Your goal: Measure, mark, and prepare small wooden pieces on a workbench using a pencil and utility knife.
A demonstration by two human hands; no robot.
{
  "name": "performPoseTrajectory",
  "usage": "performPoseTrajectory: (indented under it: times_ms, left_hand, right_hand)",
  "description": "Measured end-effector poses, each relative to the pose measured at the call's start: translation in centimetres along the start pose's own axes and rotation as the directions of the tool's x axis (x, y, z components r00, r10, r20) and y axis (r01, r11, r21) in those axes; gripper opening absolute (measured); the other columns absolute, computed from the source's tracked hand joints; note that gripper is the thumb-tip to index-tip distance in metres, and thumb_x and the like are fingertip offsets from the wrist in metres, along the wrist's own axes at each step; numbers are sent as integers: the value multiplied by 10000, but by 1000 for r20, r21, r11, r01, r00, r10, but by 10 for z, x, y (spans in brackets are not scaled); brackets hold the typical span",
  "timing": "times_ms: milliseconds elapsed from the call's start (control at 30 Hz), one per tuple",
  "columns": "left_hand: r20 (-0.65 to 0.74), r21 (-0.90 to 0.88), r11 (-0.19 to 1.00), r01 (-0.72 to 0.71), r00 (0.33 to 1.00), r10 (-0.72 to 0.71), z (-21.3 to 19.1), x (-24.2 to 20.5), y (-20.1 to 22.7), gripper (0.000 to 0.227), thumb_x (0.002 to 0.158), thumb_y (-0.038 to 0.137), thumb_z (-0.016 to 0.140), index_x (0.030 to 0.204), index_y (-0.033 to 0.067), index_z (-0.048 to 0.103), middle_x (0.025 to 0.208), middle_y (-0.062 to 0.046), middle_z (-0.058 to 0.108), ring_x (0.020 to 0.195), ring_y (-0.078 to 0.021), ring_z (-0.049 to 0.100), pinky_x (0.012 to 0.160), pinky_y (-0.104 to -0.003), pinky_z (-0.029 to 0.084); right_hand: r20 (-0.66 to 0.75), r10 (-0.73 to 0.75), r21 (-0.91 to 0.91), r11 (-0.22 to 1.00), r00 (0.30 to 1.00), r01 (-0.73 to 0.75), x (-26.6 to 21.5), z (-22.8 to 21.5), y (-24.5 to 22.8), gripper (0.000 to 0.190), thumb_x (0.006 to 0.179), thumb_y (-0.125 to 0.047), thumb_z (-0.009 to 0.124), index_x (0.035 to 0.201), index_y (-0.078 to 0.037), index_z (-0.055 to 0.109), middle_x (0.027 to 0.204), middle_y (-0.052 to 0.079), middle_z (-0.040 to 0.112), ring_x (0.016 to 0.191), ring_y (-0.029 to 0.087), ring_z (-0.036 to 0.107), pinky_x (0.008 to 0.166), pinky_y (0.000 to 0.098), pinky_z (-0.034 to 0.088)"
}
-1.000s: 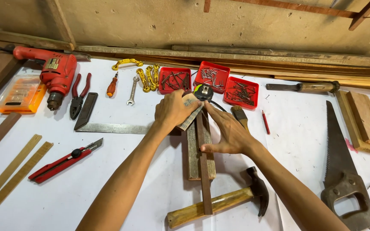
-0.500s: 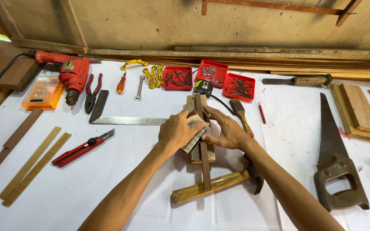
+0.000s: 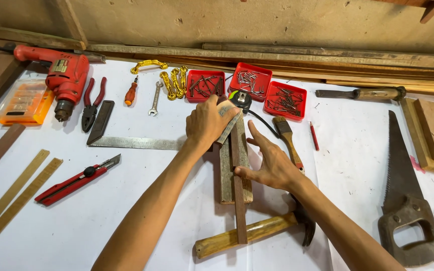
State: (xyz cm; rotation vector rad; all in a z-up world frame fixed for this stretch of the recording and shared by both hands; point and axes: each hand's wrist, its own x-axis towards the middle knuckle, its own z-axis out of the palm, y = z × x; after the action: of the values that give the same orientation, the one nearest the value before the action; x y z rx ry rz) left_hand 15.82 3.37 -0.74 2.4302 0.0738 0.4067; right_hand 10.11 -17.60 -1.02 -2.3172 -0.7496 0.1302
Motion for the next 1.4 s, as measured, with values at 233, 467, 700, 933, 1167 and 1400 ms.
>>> performPoseTrajectory:
  times_ms: [233,467,700,933,1167,1400]
  left_hand:
    - [55,20,1000,-13,998,12,-13,-40,11,640,809,592,782,1089,25,680,944,-214,757,895,-410,736,699,-525,583]
    - [61,-46,999,-17,998,19,-14,-98,8,603,818,568,759,1105,46,667,951,-198,765,870,-387,757,681,-499,603]
    - [48,-6,1000,-24,999,24,-27,-107,21,577,799,558,774,1076,60,682,920,-197,765,852,-396,747,671,-516,591]
    - [32,3,1000,-19,999,19,-16,-70,12,567,826,566,754,1070,60,681,886,-198,762,825,-389,755,662,-512,595]
    - [15,-40,998,41,999,-41,0,-15,4,603,835,587,734,1102,52,658,887,-175,766,813,-356,767,636,-497,600]
    - [-144,-68,993,-98,986,87,24,-1,-23,557,814,595,763,960,59,725,909,-169,730,761,-330,744,603,-481,577]
  right_hand:
    - [-33,16,-95,995,999,-19,-8,0,-3,1266,704,-599,831,1617,-56,142,1444,308,513,1332,403,554,1092,486,454]
    - [-131,-233,-132,967,964,216,-26,17,5,881,905,-452,718,1614,-115,318,1602,212,455,1402,395,503,1123,466,447]
    - [28,37,-23,999,999,-37,-25,10,-9,957,864,-511,718,1645,-148,301,1631,157,472,929,418,723,952,442,580]
    - [-33,-346,-175,926,938,336,-2,2,20,1131,815,-571,803,1572,32,218,1532,376,407,1368,487,467,1112,470,393]
    - [140,-37,-93,994,989,50,3,-4,6,1279,747,-623,788,1586,53,99,1432,361,491,1337,435,520,1124,431,406]
    - [172,21,137,990,985,-45,-1,-1,-3,1154,769,-519,777,1581,19,158,1419,270,576,1225,316,654,956,374,555]
